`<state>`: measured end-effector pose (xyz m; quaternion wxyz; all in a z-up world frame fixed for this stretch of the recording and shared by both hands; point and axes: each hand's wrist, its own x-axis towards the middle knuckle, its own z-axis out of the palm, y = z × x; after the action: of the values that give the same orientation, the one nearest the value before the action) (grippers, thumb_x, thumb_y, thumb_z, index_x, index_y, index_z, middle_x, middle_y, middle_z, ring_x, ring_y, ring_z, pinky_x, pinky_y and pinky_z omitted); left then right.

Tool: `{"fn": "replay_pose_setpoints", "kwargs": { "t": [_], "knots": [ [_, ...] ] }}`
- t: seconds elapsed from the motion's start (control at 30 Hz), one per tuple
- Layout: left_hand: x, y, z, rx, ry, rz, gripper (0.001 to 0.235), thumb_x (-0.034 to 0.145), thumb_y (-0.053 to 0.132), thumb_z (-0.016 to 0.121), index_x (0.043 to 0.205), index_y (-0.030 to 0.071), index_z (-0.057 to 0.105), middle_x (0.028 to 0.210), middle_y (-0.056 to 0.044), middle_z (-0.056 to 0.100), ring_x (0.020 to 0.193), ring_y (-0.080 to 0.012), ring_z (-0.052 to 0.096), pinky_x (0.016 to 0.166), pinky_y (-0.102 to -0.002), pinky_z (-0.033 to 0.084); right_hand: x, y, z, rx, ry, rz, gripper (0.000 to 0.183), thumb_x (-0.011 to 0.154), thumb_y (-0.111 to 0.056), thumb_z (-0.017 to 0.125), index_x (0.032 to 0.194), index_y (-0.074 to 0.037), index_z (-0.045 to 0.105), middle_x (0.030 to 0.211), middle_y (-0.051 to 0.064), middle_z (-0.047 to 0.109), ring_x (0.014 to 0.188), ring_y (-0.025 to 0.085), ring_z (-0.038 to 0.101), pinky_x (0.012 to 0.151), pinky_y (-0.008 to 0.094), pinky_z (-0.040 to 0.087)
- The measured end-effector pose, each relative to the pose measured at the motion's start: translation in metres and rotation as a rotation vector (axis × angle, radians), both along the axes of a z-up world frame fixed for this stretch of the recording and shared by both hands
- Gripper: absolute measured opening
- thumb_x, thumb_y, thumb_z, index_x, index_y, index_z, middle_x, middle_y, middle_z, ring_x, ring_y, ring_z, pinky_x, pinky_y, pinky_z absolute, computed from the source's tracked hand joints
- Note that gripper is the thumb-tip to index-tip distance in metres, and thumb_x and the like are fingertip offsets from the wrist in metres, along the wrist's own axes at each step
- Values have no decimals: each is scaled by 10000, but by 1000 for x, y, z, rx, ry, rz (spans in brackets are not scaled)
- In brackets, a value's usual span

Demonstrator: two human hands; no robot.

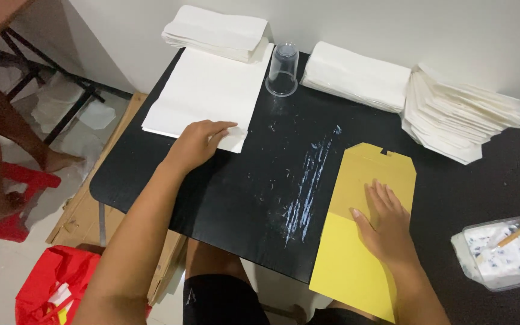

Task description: Manual assembly of paper bags by applying glue with a brush and folding paper sheets into the final shape.

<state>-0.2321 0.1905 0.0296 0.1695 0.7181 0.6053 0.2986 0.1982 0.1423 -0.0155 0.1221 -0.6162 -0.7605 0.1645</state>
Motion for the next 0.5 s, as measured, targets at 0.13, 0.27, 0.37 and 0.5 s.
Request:
{"fn": "replay_pose_setpoints", "kwargs": {
  "t": [0.13,0.27,0.37,0.5],
  "knots": [
    [-3,13,-4,72,-60,-22,341,993,50,662,1326,105,706,1036,-152,773,1042,-322,707,971,-456,535,2,0,-2,-40,1,-29,724,966,-506,559,1568,-128,415,1681,178,304,1555,391,260,1188,674,249],
    [-7,22,-2,197,-5,0,462,907,1,730,1354,110,689,1049,-118,763,1064,-295,685,981,-441,523,1,1,-2,-7,-11,-14,707,962,-493,568,1552,-126,438,1662,187,343,1538,398,303,1170,681,290],
    [-20,31,-11,205,153,52,501,844,76,787,1332,165,713,1035,-59,748,1054,-264,670,975,-431,500,4,3,-10,62,-62,13,651,953,-453,608,1505,-125,498,1626,210,400,1502,412,378,1144,678,344],
    [-49,43,-47,154,214,-15,642,746,80,734,1370,189,632,1161,-61,604,1056,-342,573,890,-459,400,19,13,-24,41,39,52,708,956,-487,469,1528,-73,416,1643,189,329,1541,401,249,1260,518,121]
  ]
}}
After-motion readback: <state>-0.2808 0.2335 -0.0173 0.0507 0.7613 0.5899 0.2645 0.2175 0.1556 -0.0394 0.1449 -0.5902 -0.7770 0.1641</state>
